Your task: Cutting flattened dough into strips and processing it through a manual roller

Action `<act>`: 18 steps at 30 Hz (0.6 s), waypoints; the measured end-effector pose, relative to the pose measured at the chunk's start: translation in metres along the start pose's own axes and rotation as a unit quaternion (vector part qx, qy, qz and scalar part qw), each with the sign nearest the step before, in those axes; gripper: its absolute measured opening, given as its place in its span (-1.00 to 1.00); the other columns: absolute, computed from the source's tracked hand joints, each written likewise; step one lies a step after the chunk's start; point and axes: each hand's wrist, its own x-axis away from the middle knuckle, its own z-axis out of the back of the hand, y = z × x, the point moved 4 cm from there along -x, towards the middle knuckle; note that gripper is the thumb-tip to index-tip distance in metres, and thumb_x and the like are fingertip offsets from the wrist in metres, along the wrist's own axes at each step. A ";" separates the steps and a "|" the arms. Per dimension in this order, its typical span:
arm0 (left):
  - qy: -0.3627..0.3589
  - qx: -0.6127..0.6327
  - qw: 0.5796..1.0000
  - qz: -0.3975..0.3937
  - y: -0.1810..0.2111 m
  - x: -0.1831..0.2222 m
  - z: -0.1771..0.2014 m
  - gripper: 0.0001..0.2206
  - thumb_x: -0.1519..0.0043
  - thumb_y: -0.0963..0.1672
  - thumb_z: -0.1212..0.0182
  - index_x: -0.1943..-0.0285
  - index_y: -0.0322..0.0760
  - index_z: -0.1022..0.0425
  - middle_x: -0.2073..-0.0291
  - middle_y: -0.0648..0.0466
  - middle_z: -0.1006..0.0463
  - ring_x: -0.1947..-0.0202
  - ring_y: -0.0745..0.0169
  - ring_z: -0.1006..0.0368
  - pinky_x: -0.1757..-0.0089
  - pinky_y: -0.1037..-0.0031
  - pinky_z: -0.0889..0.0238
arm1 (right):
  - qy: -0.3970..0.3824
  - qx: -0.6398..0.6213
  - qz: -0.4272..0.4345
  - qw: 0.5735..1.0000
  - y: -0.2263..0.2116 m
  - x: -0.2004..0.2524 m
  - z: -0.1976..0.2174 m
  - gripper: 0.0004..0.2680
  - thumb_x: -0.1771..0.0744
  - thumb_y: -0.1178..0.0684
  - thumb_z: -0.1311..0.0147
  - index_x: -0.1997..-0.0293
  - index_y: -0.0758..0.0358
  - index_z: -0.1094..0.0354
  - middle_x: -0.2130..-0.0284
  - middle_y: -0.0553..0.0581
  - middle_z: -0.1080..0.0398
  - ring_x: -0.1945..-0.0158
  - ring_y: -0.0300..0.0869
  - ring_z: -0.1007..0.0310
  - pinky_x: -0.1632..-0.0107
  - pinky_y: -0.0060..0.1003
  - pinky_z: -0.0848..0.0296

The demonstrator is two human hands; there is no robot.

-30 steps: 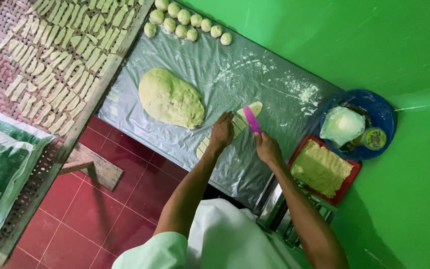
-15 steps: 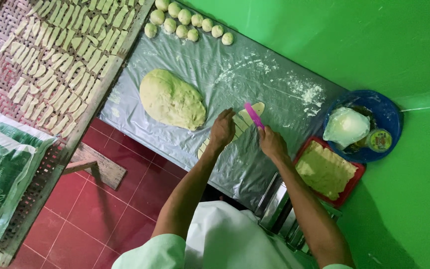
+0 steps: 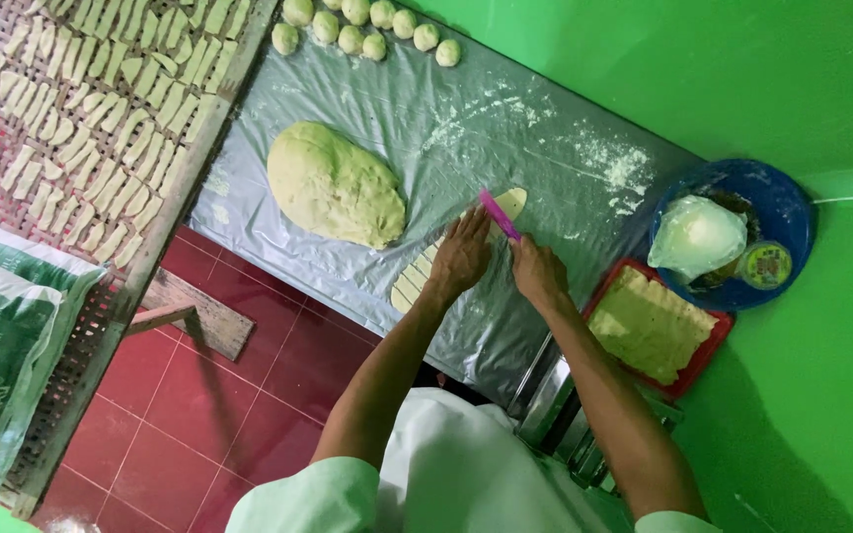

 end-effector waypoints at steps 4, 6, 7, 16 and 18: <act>0.014 0.021 0.999 -0.026 0.001 -0.001 -0.011 -0.42 -0.26 -0.09 -0.09 -0.47 -0.47 -0.21 -0.45 -0.33 -0.18 -0.45 -0.28 -0.13 -0.33 0.05 -0.06 | 0.021 0.044 0.017 0.999 0.005 0.001 -0.007 -0.65 -0.51 -0.16 0.32 0.23 0.29 -0.30 0.48 0.43 -0.49 0.40 0.27 -0.58 0.41 0.13 -0.46; 0.009 -0.019 1.000 -0.021 -0.003 -0.006 -0.024 -0.38 -0.27 -0.06 -0.08 -0.51 -0.45 -0.16 -0.49 -0.28 -0.11 -0.48 -0.24 -0.08 -0.35 0.08 -0.05 | 0.030 -0.072 0.023 0.997 -0.013 0.008 0.012 -0.62 -0.50 -0.06 0.35 0.15 0.51 -0.36 0.31 0.67 -0.48 0.25 0.53 -0.49 0.32 0.39 -0.42; 0.005 -0.017 1.000 -0.025 -0.002 -0.001 -0.028 -0.38 -0.27 -0.06 -0.08 -0.51 -0.45 -0.16 -0.49 -0.28 -0.11 -0.48 -0.24 -0.08 -0.35 0.08 -0.05 | 0.031 -0.073 0.018 0.997 0.000 0.009 0.001 -0.62 -0.50 -0.06 0.35 0.15 0.51 -0.36 0.31 0.67 -0.48 0.25 0.53 -0.49 0.32 0.39 -0.42; 0.012 -0.052 0.998 -0.025 -0.010 -0.003 -0.040 -0.37 -0.21 -0.05 -0.15 -0.46 -0.47 -0.23 -0.43 -0.29 -0.21 -0.44 -0.24 -0.15 -0.31 0.11 -0.12 | 0.040 0.010 0.034 0.999 0.016 0.019 0.001 -0.65 -0.49 -0.19 0.25 0.27 0.27 -0.31 0.45 0.39 -0.52 0.29 0.31 -0.59 0.30 0.20 -0.47; 0.027 -0.067 0.997 -0.022 -0.015 -0.006 -0.053 -0.36 -0.20 -0.05 -0.13 -0.45 -0.50 -0.23 -0.45 -0.31 -0.17 -0.46 -0.26 -0.12 -0.32 0.10 -0.10 | 0.067 -0.063 0.041 0.995 -0.004 0.032 0.021 -0.69 -0.48 -0.02 0.20 0.32 0.45 -0.29 0.36 0.68 -0.45 0.23 0.56 -0.48 0.26 0.40 -0.39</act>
